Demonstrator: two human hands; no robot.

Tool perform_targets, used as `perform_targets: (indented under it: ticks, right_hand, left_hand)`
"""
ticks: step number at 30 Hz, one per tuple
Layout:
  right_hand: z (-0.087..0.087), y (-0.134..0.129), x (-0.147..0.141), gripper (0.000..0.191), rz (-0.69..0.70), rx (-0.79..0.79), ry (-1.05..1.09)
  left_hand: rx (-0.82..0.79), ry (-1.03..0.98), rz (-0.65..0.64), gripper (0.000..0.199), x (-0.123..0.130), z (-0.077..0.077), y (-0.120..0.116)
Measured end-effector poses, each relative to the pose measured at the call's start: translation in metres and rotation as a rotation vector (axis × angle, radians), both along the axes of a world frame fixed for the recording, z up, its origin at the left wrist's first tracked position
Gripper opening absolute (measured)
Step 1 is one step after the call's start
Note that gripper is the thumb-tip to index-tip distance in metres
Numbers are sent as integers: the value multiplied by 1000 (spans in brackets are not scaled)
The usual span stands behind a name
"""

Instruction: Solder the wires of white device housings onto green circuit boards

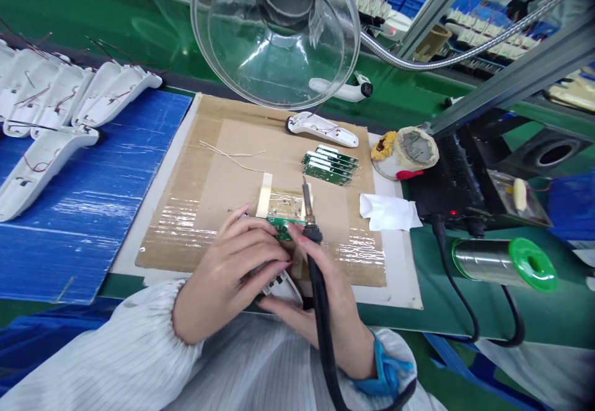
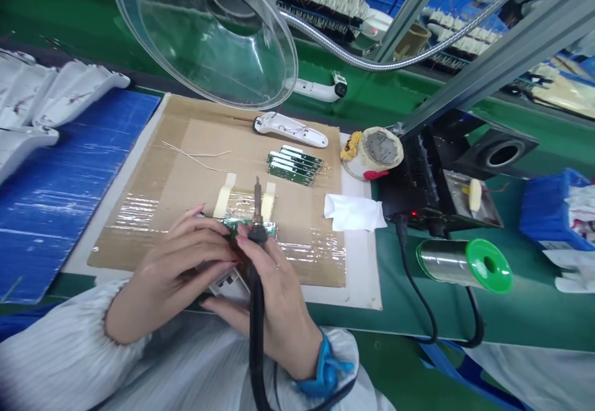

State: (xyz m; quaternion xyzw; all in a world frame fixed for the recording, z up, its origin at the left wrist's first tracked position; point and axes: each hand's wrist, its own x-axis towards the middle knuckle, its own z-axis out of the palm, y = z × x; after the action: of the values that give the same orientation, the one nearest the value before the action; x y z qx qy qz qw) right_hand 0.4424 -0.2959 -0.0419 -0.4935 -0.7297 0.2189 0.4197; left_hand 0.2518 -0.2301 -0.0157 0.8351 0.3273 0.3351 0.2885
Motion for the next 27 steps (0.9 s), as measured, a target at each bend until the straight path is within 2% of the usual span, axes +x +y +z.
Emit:
perform_targets:
  ticks: [3,7,10,15,27]
  right_hand:
    - [8,-7,13,52,-196,12,69]
    - [9,-9,36,22,-346,231,155]
    - [3,-8,44,22,-366,338,184]
    - [0,-12,41,17,-276,216,148]
    - [6,-13,40,18,-258,179,105]
  left_hand:
    - [10,20,83,15,4,1,-3]
    - [-1,101,231,12,13,4,-7]
    - [26,155,286,11,18,4,-9]
    - [57,193,323,9,22,1,-10]
    - [49,268,293,13,23,12,-8]
